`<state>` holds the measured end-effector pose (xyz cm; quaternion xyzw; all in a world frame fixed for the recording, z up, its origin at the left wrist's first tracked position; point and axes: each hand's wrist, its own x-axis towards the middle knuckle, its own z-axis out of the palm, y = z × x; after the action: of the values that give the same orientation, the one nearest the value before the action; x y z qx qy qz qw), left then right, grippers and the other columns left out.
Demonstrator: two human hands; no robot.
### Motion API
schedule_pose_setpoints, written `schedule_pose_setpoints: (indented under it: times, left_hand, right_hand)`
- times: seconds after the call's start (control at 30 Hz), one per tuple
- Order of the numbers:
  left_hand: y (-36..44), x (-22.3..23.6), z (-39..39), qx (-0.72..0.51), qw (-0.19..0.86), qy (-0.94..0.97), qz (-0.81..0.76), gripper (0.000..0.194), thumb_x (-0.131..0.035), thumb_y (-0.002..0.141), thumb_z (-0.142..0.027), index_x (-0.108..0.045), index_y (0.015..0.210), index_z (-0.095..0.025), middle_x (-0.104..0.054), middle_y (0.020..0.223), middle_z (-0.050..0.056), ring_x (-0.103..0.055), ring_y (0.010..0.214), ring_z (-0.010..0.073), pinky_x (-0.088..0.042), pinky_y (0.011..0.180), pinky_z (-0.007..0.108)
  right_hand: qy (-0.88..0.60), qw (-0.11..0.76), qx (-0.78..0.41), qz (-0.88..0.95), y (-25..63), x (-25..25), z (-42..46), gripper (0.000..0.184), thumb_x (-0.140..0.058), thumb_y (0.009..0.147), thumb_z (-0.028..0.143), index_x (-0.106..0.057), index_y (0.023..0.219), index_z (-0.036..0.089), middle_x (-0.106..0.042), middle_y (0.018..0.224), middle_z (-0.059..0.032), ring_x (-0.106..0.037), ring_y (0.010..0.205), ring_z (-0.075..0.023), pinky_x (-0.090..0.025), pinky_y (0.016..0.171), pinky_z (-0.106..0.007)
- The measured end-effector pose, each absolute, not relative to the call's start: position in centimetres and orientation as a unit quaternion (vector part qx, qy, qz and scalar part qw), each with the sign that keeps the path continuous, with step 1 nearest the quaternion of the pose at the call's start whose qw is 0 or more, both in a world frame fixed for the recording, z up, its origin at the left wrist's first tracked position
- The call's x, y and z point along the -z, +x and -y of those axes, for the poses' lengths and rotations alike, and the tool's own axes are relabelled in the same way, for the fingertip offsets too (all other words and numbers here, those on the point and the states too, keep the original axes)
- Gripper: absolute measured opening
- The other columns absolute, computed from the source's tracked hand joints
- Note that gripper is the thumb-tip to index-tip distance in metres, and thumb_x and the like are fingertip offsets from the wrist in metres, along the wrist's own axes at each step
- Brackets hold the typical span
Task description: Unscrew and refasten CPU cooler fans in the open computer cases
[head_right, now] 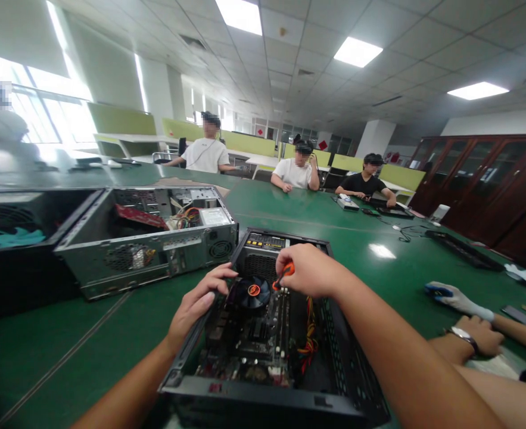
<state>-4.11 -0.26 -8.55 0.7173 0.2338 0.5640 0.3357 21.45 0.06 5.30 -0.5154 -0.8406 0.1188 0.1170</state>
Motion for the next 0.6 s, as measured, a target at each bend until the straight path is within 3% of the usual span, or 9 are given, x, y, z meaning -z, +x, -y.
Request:
schedule_pose_setpoints:
  times: [0.13, 0.23, 0.4, 0.6]
  left_hand:
    - [-4.1, 8.4, 0.3, -0.565, 0.34, 0.715, -0.232, 0.022, -0.048, 0.097, -0.035, -0.064, 0.093, -0.021, -0.064, 0.124, 0.009, -0.038, 0.138, 0.0306, -0.028, 0.114, 0.043]
    - [-4.1, 8.4, 0.4, -0.568, 0.34, 0.712, -0.234, 0.023, -0.048, 0.097, -0.036, -0.065, 0.093, -0.021, -0.064, 0.124, 0.009, -0.039, 0.137, 0.0309, -0.029, 0.114, 0.044]
    - [-4.1, 8.5, 0.3, -0.563, 0.344, 0.712, -0.238, 0.024, -0.048, 0.097, -0.038, -0.065, 0.093, -0.021, -0.064, 0.124, 0.01, -0.038, 0.138, 0.0321, -0.028, 0.115, 0.045]
    - [-4.2, 8.5, 0.4, -0.561, 0.342, 0.715, -0.241, 0.025, -0.048, 0.097, -0.039, -0.064, 0.093, -0.021, -0.063, 0.125, 0.01, -0.038, 0.138, 0.0323, -0.028, 0.115, 0.046]
  right_hand:
    - [-0.493, 0.222, -0.107, 0.834, 21.2, -5.2, -0.2, 0.022, -0.074, 0.081, 0.026, -0.071, 0.102, 0.019, -0.073, 0.089, -0.0013, -0.063, 0.075, -0.0144, -0.045, 0.07, -0.026]
    - [-0.455, 0.218, -0.092, 0.859, 21.0, -4.5, -0.1, 0.023, -0.062, 0.091, 0.023, -0.07, 0.112, 0.018, -0.074, 0.098, -0.0037, -0.065, 0.082, -0.0158, -0.047, 0.077, -0.028]
    - [-0.443, 0.21, -0.084, 0.867, 20.6, -3.8, 0.0, 0.023, -0.059, 0.091, 0.019, -0.069, 0.112, 0.018, -0.073, 0.107, -0.0057, -0.066, 0.098, -0.019, -0.046, 0.09, -0.031]
    - [-0.46, 0.223, -0.09, 0.855, 20.9, -4.0, -0.2, 0.019, -0.06, 0.09, 0.019, -0.07, 0.107, 0.019, -0.074, 0.103, -0.0038, -0.066, 0.092, -0.0173, -0.047, 0.085, -0.029]
